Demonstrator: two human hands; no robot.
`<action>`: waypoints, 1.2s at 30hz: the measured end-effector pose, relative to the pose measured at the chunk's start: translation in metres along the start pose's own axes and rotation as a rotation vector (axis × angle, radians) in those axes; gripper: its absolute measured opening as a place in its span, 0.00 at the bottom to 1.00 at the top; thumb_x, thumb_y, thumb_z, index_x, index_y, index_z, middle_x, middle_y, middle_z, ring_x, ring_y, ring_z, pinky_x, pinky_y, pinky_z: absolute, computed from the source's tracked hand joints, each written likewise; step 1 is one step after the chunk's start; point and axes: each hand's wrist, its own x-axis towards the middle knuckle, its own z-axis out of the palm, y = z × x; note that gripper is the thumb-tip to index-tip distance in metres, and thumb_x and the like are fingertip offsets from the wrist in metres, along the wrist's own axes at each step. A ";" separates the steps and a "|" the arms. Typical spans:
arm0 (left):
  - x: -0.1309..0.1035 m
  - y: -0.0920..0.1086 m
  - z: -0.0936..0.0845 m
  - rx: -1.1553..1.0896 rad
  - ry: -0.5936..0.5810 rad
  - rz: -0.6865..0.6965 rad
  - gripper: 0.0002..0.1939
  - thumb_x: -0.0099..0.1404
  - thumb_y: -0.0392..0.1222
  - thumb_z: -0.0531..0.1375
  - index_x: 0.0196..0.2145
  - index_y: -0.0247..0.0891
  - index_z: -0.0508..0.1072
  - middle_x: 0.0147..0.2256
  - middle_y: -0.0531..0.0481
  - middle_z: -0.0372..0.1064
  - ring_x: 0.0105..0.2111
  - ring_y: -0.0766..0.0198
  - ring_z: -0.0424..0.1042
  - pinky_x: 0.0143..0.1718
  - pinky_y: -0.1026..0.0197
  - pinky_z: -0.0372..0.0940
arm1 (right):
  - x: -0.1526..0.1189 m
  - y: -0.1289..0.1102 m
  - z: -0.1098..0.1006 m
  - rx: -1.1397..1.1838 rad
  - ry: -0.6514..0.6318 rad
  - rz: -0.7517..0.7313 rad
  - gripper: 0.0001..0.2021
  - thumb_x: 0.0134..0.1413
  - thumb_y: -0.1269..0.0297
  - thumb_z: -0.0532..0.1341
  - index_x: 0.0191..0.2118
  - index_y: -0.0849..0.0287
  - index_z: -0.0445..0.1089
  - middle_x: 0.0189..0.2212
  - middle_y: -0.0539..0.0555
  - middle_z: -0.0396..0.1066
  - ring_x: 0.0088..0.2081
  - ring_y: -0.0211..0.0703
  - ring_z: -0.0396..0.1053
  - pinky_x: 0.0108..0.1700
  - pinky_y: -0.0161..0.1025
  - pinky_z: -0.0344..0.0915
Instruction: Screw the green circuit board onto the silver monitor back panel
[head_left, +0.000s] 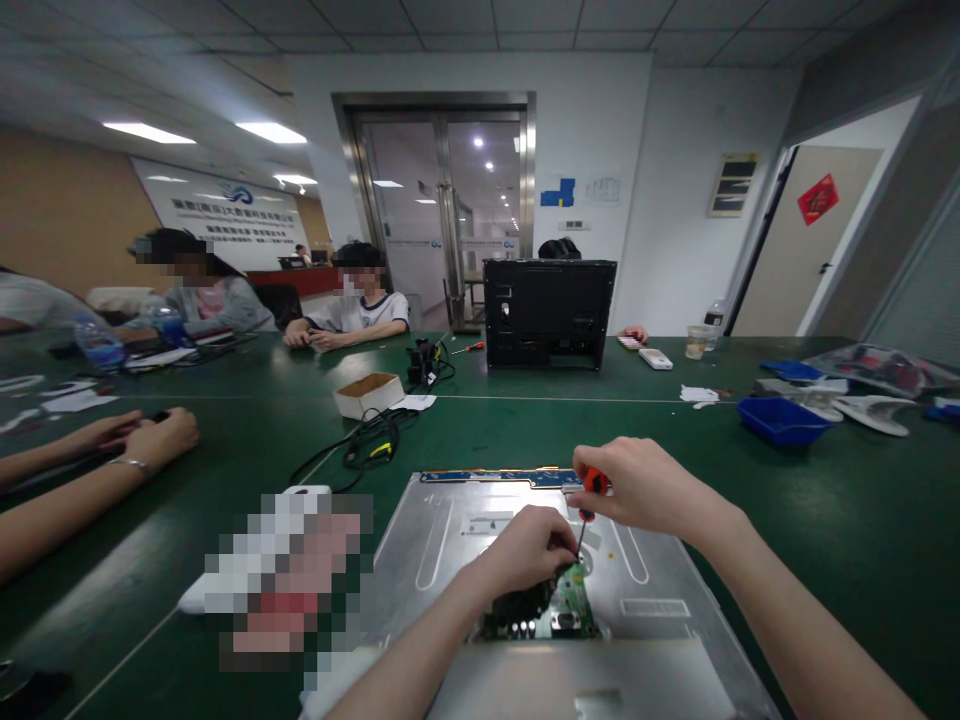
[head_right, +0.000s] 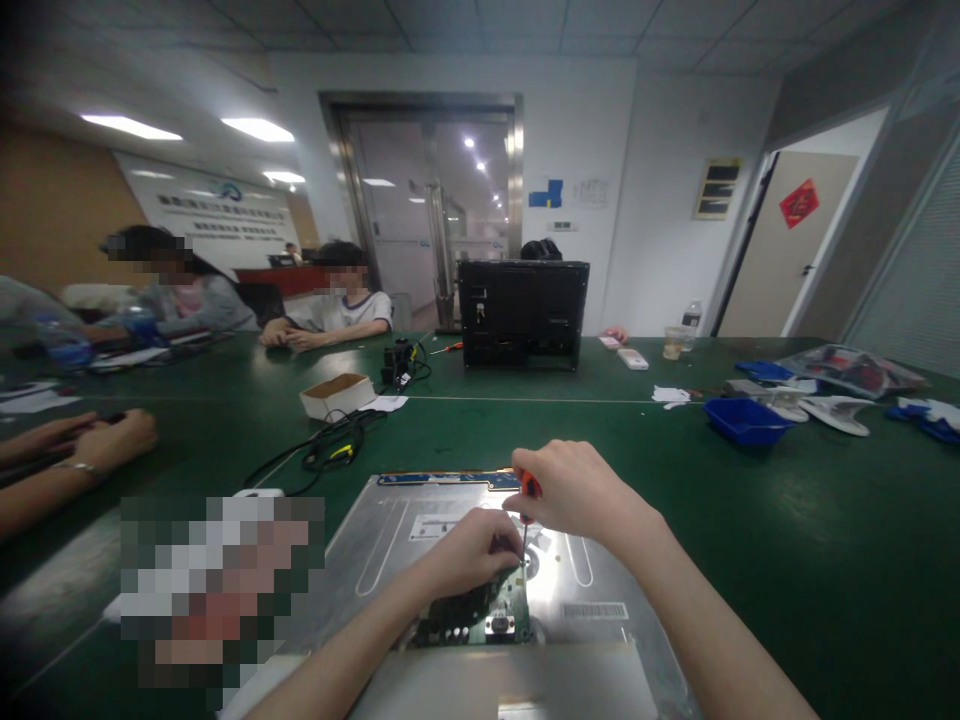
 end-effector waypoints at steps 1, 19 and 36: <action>0.000 0.000 0.000 0.001 0.000 0.002 0.09 0.54 0.27 0.62 0.29 0.37 0.80 0.29 0.51 0.77 0.31 0.62 0.73 0.36 0.65 0.63 | -0.002 0.000 -0.001 0.032 0.001 -0.018 0.07 0.55 0.58 0.63 0.35 0.55 0.70 0.31 0.52 0.75 0.31 0.44 0.70 0.28 0.36 0.52; -0.001 0.003 0.000 -0.002 -0.008 -0.001 0.10 0.54 0.25 0.62 0.30 0.35 0.81 0.30 0.50 0.78 0.30 0.62 0.74 0.35 0.66 0.64 | -0.009 -0.007 -0.001 0.002 0.010 -0.035 0.06 0.50 0.69 0.61 0.36 0.56 0.67 0.31 0.51 0.75 0.31 0.44 0.70 0.28 0.36 0.50; 0.000 0.001 0.000 0.004 -0.002 0.010 0.10 0.53 0.26 0.61 0.30 0.36 0.80 0.30 0.50 0.78 0.33 0.60 0.74 0.37 0.65 0.63 | -0.007 -0.003 0.000 0.089 0.001 -0.071 0.11 0.52 0.73 0.59 0.43 0.55 0.65 0.36 0.51 0.75 0.35 0.43 0.71 0.31 0.35 0.54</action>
